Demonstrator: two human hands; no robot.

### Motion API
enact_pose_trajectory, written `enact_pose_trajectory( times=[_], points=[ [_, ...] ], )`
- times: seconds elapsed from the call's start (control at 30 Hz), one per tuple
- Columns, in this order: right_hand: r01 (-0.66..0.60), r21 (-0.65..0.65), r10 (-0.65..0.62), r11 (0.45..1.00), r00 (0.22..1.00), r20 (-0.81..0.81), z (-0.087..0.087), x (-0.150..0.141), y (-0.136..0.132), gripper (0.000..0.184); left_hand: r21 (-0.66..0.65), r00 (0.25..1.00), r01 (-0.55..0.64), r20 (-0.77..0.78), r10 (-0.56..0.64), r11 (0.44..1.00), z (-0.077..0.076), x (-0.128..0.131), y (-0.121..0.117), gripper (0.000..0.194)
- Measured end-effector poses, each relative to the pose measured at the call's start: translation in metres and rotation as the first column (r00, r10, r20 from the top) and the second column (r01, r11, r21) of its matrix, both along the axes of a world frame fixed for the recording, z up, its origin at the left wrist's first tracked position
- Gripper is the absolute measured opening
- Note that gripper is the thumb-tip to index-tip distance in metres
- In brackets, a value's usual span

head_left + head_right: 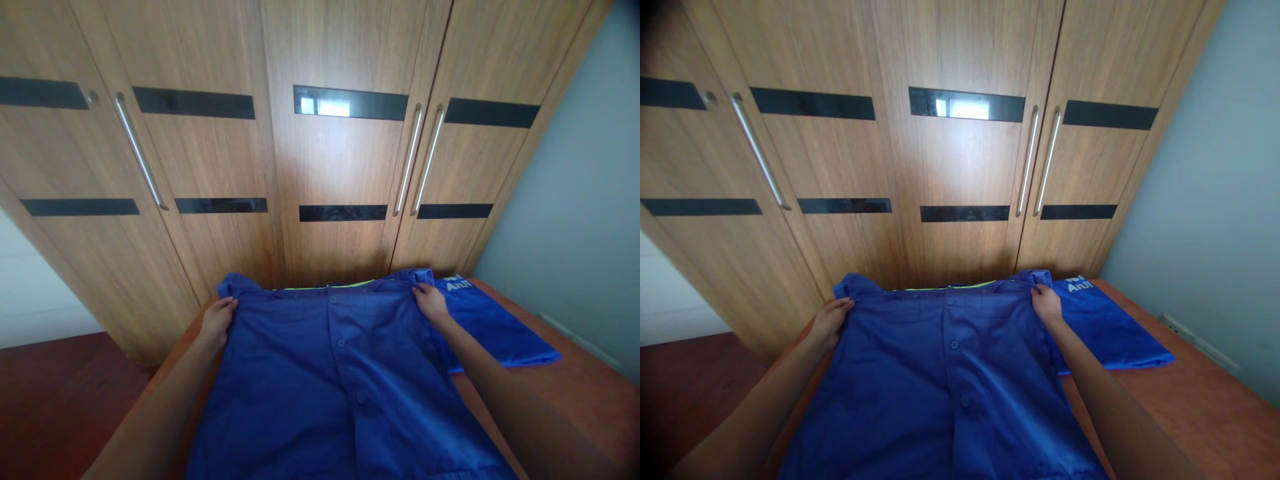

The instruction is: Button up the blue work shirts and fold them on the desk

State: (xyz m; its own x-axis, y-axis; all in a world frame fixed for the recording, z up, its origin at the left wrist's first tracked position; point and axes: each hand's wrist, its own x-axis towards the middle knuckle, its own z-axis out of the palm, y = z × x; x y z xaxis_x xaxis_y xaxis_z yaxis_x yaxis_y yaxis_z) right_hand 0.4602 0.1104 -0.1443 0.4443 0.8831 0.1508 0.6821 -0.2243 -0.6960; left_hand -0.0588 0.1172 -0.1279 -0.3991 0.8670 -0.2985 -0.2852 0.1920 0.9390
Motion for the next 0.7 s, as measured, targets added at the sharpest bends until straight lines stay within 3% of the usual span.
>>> enact_pose_trajectory(
  times=[0.07, 0.17, 0.37, 0.43, 0.57, 0.7],
  points=[
    [-0.028, -0.004, 0.028, 1.0, 0.999, -0.02, -0.001, -0.006, -0.003, 0.027, -0.004, 0.999, 0.028, -0.042, -0.028, 1.0, 0.004, 0.007, -0.004, 0.017],
    [-0.078, -0.019, 0.077, 0.997, 0.995, -0.071, -0.005, -0.013, -0.016, 0.03, -0.042, 0.981, 0.185, -0.057, -0.187, 0.982, 0.011, 0.018, -0.023, 0.014],
    [-0.2, -0.043, 0.191, 0.979, 0.968, -0.166, -0.017, -0.019, -0.064, 0.023, -0.119, 0.883, 0.43, -0.15, -0.444, 0.895, 0.01, 0.021, -0.088, 0.024],
    [-0.219, -0.042, 0.208, 0.975, 0.961, -0.184, -0.017, -0.016, -0.078, 0.022, -0.153, 0.857, 0.436, -0.231, -0.461, 0.887, 0.008, 0.012, -0.106, 0.018],
    [-0.202, -0.026, 0.193, 0.979, 0.961, -0.2, -0.007, -0.005, -0.094, 0.029, -0.171, 0.875, 0.367, -0.268, -0.402, 0.914, 0.006, -0.012, -0.125, 0.01],
    [-0.189, -0.002, 0.185, 0.982, 0.963, -0.194, -0.002, -0.006, -0.109, 0.03, -0.195, 0.837, 0.358, -0.366, -0.407, 0.913, 0.011, -0.018, -0.139, 0.018]
  ],
)
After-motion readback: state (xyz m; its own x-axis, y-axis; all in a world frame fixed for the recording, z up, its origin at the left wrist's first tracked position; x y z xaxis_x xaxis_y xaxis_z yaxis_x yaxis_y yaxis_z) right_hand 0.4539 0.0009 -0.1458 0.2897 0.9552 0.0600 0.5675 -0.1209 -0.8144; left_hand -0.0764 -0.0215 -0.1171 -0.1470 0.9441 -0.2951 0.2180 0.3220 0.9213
